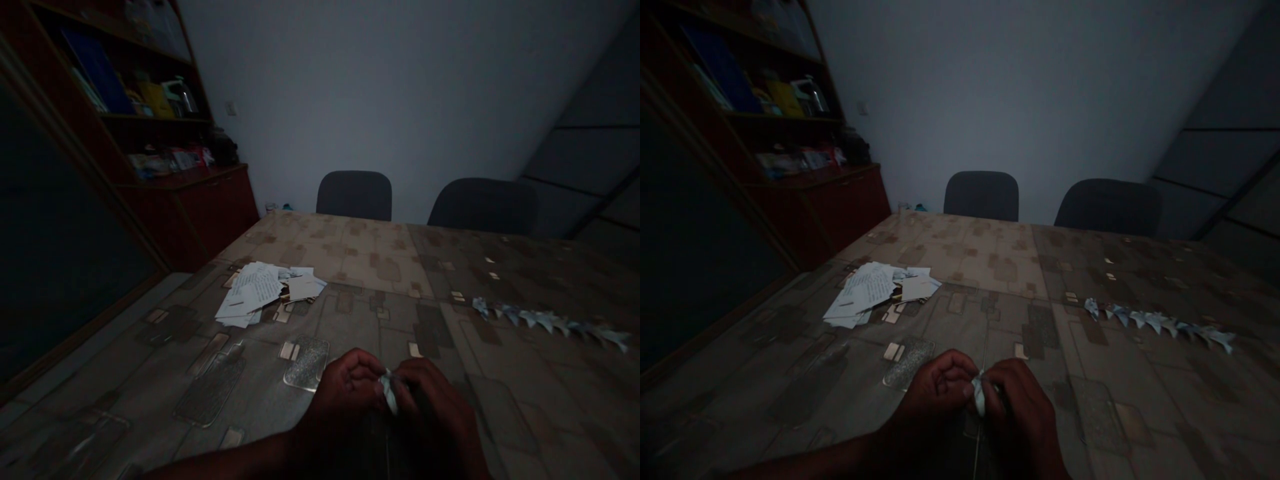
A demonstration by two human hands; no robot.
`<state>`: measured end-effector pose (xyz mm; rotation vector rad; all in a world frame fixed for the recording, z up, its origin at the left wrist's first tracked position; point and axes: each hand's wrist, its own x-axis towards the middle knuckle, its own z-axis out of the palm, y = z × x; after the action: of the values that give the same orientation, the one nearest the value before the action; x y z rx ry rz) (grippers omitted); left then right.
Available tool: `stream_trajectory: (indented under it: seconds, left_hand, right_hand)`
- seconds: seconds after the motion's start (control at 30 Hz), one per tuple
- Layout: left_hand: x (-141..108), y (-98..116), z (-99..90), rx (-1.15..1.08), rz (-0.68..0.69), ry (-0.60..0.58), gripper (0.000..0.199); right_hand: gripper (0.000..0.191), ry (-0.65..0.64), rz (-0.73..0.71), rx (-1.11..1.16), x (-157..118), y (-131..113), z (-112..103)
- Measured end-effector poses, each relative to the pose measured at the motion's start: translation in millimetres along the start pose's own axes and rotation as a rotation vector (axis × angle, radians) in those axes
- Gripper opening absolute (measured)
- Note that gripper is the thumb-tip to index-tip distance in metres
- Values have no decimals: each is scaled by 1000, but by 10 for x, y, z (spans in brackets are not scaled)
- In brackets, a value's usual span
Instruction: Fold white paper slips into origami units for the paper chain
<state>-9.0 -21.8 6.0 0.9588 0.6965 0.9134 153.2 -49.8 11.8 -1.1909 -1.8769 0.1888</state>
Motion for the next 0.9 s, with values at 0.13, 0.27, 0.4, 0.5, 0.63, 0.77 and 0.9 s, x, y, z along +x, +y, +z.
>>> stream_trajectory:
  seconds: [0.13, 0.27, 0.4, 0.5, 0.63, 0.77, 0.9]
  left_hand:
    - [12, -27, -13, 34, -8, 20, 18]
    - [23, -46, -24, 51, -12, 53, 18]
    - [23, -23, -21, 80, 18, 100, 15]
    - [11, 35, 6, 107, 41, 135, 13]
    - [-15, 85, 42, 107, 47, 151, 13]
    - [-19, 57, 40, 99, 56, 143, 15]
    - [-5, 29, 30, 86, 59, 154, 14]
  right_hand:
    - [14, -40, 26, 4, -5, 10, 15]
    - [10, 3, 81, -6, -21, 2, 34]
    - [11, 54, 111, -83, -50, 11, 19]
    - [13, 37, -60, -196, -71, 20, 13]
    - [8, -12, -58, -337, -89, 6, 52]
    - [10, -54, -51, -324, -93, -4, 78]
    - [12, -68, -26, -261, -97, 7, 85]
